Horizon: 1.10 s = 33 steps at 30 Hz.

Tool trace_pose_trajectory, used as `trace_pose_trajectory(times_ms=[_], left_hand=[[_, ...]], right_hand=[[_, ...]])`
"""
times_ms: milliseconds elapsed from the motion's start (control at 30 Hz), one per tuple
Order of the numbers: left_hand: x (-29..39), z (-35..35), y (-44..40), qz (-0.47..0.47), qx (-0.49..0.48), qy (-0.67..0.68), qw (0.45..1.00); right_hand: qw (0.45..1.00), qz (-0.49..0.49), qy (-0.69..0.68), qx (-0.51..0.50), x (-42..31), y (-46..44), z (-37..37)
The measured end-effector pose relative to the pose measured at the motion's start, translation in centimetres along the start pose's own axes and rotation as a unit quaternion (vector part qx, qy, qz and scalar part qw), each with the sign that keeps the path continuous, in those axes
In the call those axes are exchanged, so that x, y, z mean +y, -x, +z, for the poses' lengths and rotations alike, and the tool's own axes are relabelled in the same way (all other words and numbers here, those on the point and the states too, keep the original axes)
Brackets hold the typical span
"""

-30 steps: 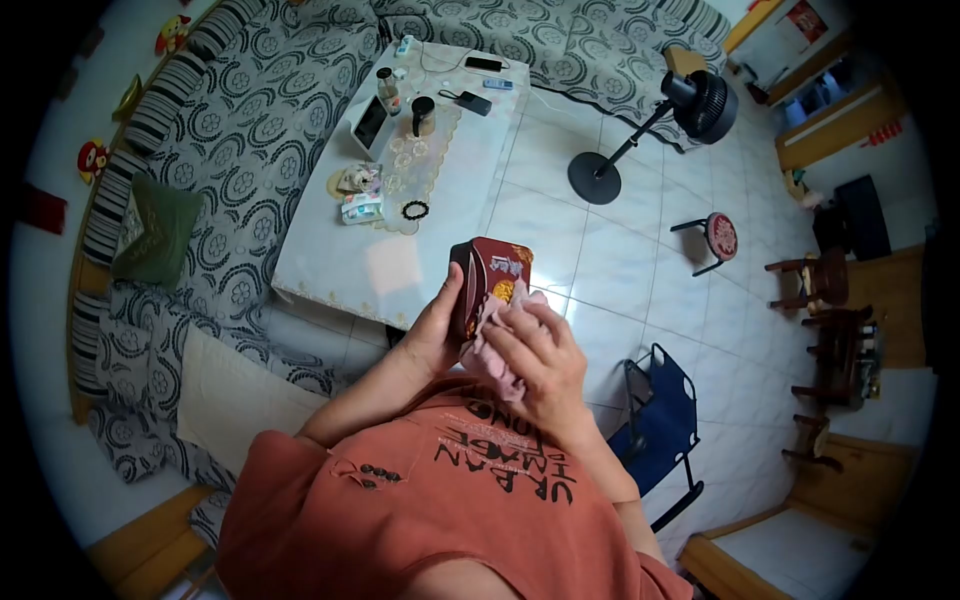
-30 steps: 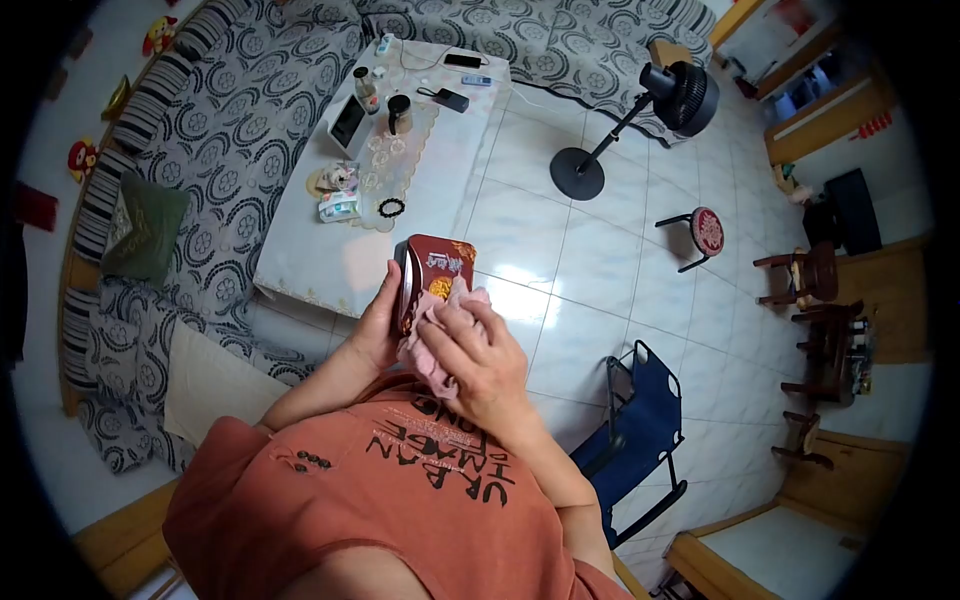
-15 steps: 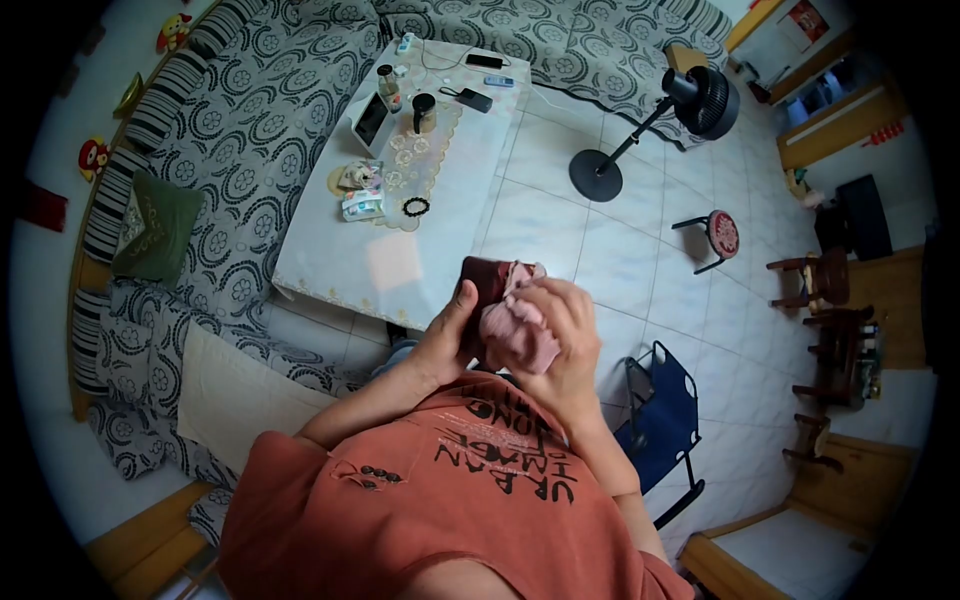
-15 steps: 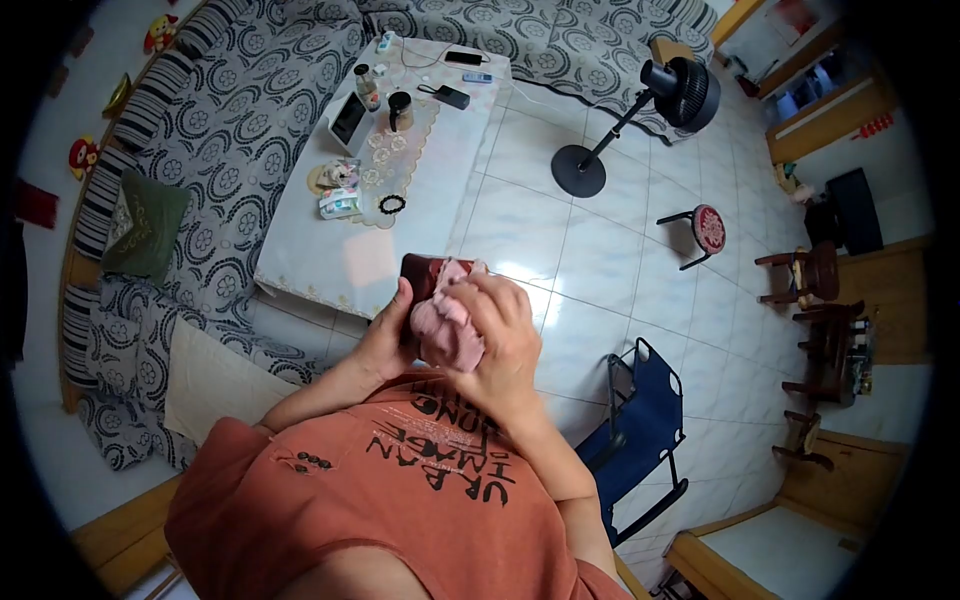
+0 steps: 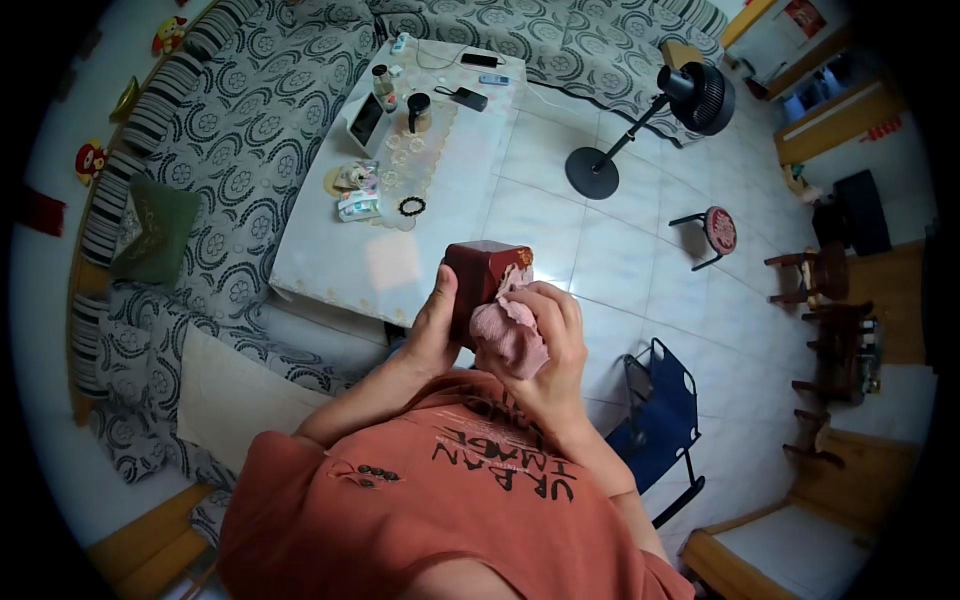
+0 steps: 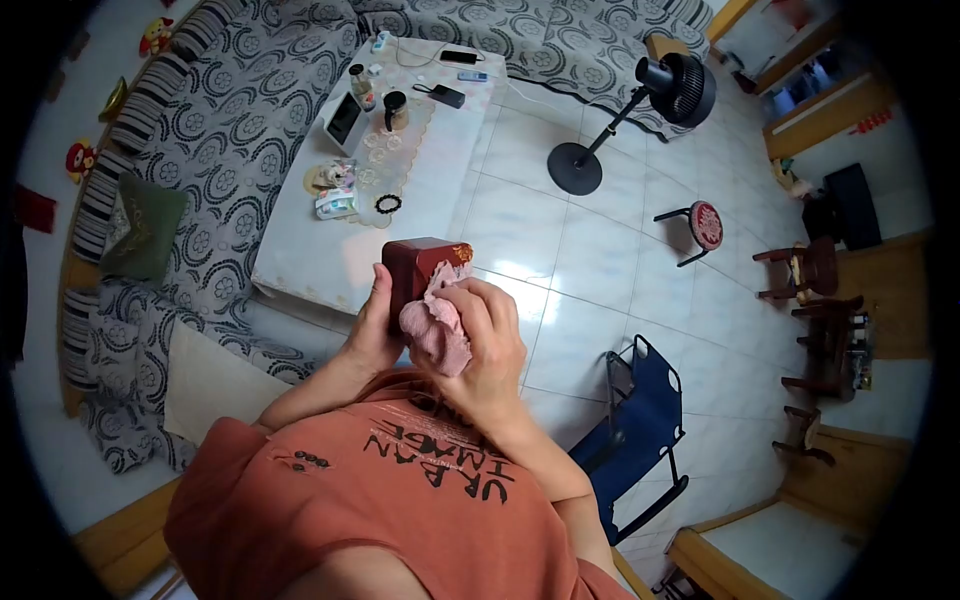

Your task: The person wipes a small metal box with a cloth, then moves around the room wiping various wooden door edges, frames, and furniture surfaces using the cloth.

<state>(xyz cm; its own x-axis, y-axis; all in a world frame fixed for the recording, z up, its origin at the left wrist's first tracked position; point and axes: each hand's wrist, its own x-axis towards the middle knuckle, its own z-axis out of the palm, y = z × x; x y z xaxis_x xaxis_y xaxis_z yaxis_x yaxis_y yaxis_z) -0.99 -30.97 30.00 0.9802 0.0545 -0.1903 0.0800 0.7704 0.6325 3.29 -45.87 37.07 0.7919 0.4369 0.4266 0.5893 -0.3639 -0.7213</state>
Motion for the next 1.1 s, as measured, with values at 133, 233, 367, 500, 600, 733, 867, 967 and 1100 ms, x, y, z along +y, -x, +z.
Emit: trace_pose_trajectory(times_ms=[133, 233, 367, 500, 600, 733, 867, 967, 1100], left_hand=[[-0.5, 0.1, 0.6, 0.044, -0.023, -0.13, 0.99], [-1.3, -0.4, 0.7, -0.086, -0.062, 0.055, 0.993], [-0.8, 0.0, 0.5, -0.18, -0.018, 0.215, 0.96], [-0.1, -0.1, 0.3, -0.196, -0.012, 0.211, 0.958], [-1.2, -1.1, -0.2, -0.193, -0.051, 0.145, 0.969], [-1.4, -1.4, 0.5, -0.185, -0.091, 0.067, 0.976], [-0.9, -3.0, 0.9, -0.205, -0.115, 0.089, 0.968], [-0.8, -3.0, 0.7, -0.214, -0.14, 0.105, 0.961], [-1.1, -2.6, 0.7, -0.253, -0.156, 0.184, 0.937]], right_hand=[[0.998, -0.008, -0.036, 0.053, 1.6, -1.0, 0.0], [0.996, -0.009, -0.026, 0.085, 1.9, -2.9, -0.5], [0.938, 0.156, -0.239, 0.196, 4.4, -3.7, -1.9], [0.964, 0.152, -0.173, 0.134, 4.9, -4.0, -3.7], [0.99, 0.057, -0.124, 0.038, 4.1, -4.4, -2.7], [0.997, 0.014, 0.01, -0.069, 3.8, -5.3, -2.3], [0.949, 0.21, -0.2, -0.127, 6.5, -4.8, -3.0], [0.922, 0.232, -0.3, -0.082, 6.7, -4.7, -3.3], [0.914, 0.193, -0.297, -0.196, 6.1, -5.0, -3.7]])
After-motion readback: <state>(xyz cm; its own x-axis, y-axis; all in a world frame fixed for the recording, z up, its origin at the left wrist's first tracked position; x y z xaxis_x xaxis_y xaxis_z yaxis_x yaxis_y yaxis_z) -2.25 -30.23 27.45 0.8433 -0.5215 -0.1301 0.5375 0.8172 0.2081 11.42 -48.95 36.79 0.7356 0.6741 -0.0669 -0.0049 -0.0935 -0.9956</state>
